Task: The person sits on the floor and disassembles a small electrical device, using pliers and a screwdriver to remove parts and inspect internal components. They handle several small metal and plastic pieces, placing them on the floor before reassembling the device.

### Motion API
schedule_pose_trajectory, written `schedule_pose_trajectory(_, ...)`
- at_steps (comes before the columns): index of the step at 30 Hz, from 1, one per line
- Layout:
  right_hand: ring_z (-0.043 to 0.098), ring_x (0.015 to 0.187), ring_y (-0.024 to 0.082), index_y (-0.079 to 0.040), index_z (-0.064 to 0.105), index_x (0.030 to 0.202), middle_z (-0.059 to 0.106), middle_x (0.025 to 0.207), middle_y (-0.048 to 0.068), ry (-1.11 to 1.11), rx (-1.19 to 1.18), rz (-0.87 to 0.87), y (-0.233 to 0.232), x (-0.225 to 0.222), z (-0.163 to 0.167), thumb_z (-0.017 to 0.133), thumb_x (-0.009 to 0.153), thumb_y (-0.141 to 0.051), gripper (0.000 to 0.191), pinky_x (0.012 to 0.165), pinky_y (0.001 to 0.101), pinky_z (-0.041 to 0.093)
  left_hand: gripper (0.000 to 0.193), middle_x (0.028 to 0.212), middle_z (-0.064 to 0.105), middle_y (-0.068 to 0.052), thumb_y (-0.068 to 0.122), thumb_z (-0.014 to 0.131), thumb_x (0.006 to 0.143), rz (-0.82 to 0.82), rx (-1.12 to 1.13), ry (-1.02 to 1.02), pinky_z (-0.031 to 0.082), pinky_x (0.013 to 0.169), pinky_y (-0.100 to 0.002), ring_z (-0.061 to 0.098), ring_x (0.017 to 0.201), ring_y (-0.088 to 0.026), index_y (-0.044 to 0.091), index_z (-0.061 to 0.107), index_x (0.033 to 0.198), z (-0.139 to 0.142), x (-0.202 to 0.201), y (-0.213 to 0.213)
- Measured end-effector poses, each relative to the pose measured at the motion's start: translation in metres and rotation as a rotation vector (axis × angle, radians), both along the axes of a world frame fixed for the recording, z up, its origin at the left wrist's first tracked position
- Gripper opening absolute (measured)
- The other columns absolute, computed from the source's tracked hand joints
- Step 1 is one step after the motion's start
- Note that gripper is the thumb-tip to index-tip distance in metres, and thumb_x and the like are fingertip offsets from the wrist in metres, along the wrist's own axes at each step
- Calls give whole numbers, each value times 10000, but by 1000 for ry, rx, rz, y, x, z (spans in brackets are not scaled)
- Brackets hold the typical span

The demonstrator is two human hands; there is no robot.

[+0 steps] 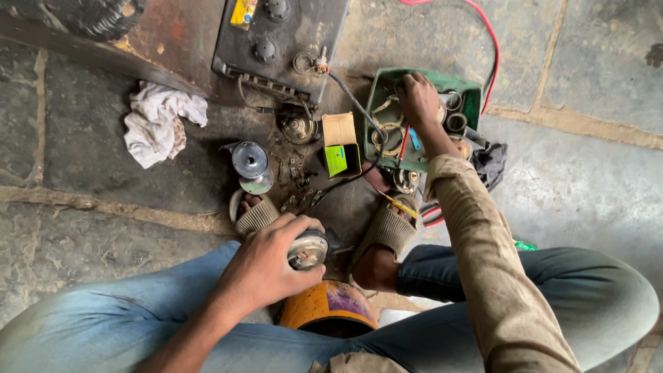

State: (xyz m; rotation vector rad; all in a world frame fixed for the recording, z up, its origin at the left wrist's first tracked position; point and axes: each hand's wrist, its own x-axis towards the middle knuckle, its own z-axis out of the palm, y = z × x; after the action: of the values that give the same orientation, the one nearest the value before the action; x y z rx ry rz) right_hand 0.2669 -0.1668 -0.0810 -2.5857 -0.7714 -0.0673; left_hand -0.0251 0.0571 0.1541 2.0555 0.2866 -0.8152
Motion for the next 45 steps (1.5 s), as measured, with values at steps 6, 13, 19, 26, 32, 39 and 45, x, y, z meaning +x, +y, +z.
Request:
schedule_pose_trajectory(6, 659, 1004, 317, -53, 745, 1128, 712, 1123, 153, 18, -35, -65, 18, -8, -13, 761, 878, -123, 259, 845, 431, 561, 543, 999, 684, -63, 280, 826, 682, -6, 4, -13, 595, 774, -388, 738, 864, -227, 156, 644, 1178, -1, 0, -3)
schedule_pose_trajectory(13, 659, 1059, 339, -49, 734, 965, 708, 1072, 161, -57, -247, 25, 36, -15, 0, 703, 788, 39, 200, 853, 415, 566, 569, 985, 677, -48, 295, 828, 681, -18, -19, 41, 596, 763, -381, 737, 869, -219, 182, 647, 1209, -1, 0, -4)
schedule_pose_trajectory(19, 679, 957, 351, -61, 735, 938, 721, 1019, 153, -6, -188, 40, 41, -5, 3, 736, 741, 59, 230, 790, 428, 562, 531, 974, 680, -57, 298, 834, 674, -7, -19, -19, 594, 762, -386, 730, 869, -218, 167, 656, 1157, -2, -2, -3)
schedule_pose_trajectory(26, 742, 771, 154, -70, 763, 969, 778, 923, 55, 420, 407, -182, 14, 5, -4, 826, 882, -42, 111, 766, 293, 629, 520, 972, 676, -59, 288, 825, 688, -16, -28, 12, 598, 755, -383, 734, 873, -214, 177, 655, 1167, 0, -2, -6)
schedule_pose_trajectory(32, 687, 777, 167, -23, 704, 1032, 713, 926, 74, 1216, 1373, -206, -22, -5, 14, 698, 994, 43, 76, 733, 281, 582, 510, 996, 685, -78, 273, 827, 685, 0, -75, -120, 588, 769, -401, 725, 886, -253, 146, 657, 1149, 2, -5, -7)
schedule_pose_trajectory(39, 717, 914, 223, -17, 661, 979, 723, 1014, 148, 1257, 1491, -213, -16, -20, 28, 674, 962, 54, 73, 828, 320, 620, 503, 998, 692, -78, 267, 824, 675, -19, -10, -154, 585, 786, -414, 728, 900, -269, 163, 659, 1138, 0, -6, -7)
schedule_pose_trajectory(45, 733, 966, 255, -5, 624, 1005, 732, 1050, 150, 1334, 1583, -435, -18, -23, 31, 648, 953, 34, 69, 910, 355, 632, 494, 1001, 694, -76, 268, 816, 680, -25, 2, -137, 583, 805, -421, 730, 907, -274, 163, 653, 1134, -2, -7, -7)
